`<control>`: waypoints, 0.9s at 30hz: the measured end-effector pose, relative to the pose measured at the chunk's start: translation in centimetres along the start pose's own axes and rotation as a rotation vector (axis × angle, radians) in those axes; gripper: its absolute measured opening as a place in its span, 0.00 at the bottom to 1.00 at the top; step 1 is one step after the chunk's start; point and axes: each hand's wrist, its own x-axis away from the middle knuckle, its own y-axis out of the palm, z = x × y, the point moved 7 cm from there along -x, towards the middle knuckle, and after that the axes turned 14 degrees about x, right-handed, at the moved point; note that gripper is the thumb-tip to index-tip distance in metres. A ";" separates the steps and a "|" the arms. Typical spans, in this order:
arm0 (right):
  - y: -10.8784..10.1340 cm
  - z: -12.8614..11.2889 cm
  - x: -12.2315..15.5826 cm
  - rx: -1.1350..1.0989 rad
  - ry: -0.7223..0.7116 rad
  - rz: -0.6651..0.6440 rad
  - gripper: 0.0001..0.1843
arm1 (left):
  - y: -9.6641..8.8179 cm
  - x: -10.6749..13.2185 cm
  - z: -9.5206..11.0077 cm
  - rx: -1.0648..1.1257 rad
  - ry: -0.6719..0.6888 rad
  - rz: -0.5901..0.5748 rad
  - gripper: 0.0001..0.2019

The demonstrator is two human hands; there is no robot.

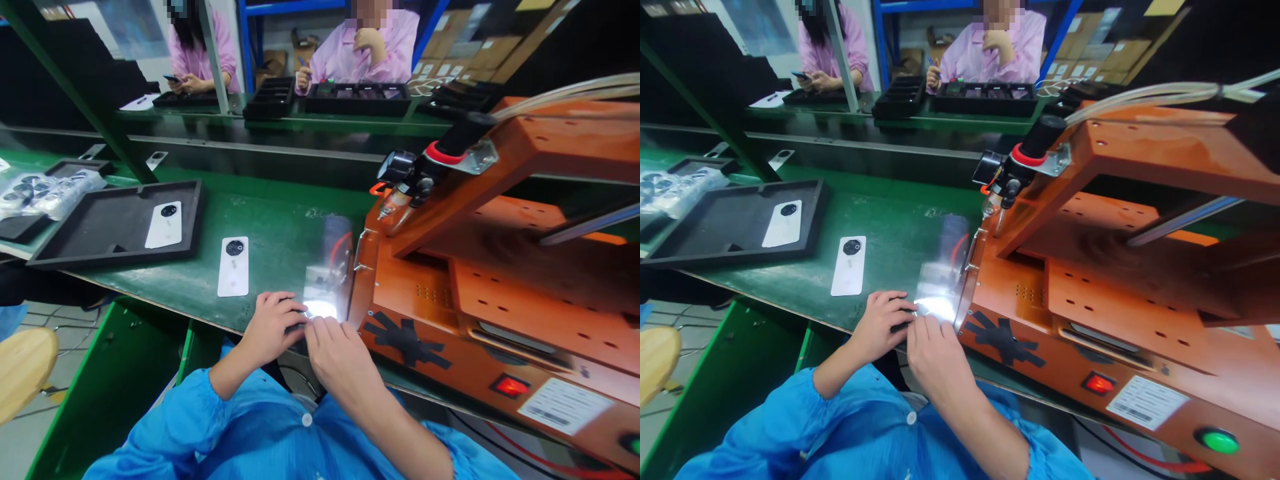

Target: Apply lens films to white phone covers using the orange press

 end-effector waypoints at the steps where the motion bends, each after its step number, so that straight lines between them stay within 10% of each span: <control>1: -0.7 0.6 0.2 -0.002 0.000 -0.003 0.14 | 0.1 0.1 0.3 -0.014 0.007 -0.018 0.11; 8: -6.5 6.8 1.2 -0.375 0.268 0.267 0.06 | 0.7 0.4 2.2 -0.063 0.085 -0.055 0.40; 16: 0.6 4.5 -2.9 -1.372 0.577 -0.037 0.14 | -9.0 4.9 -3.7 -0.385 -0.236 0.212 0.43; 22: 8.6 1.3 -7.6 -1.588 0.635 -0.367 0.23 | -3.1 7.9 1.2 -0.379 -0.095 0.173 0.24; 27: 10.9 2.0 -8.1 -1.398 0.675 -0.336 0.19 | -1.3 8.1 2.5 -0.272 0.037 0.196 0.25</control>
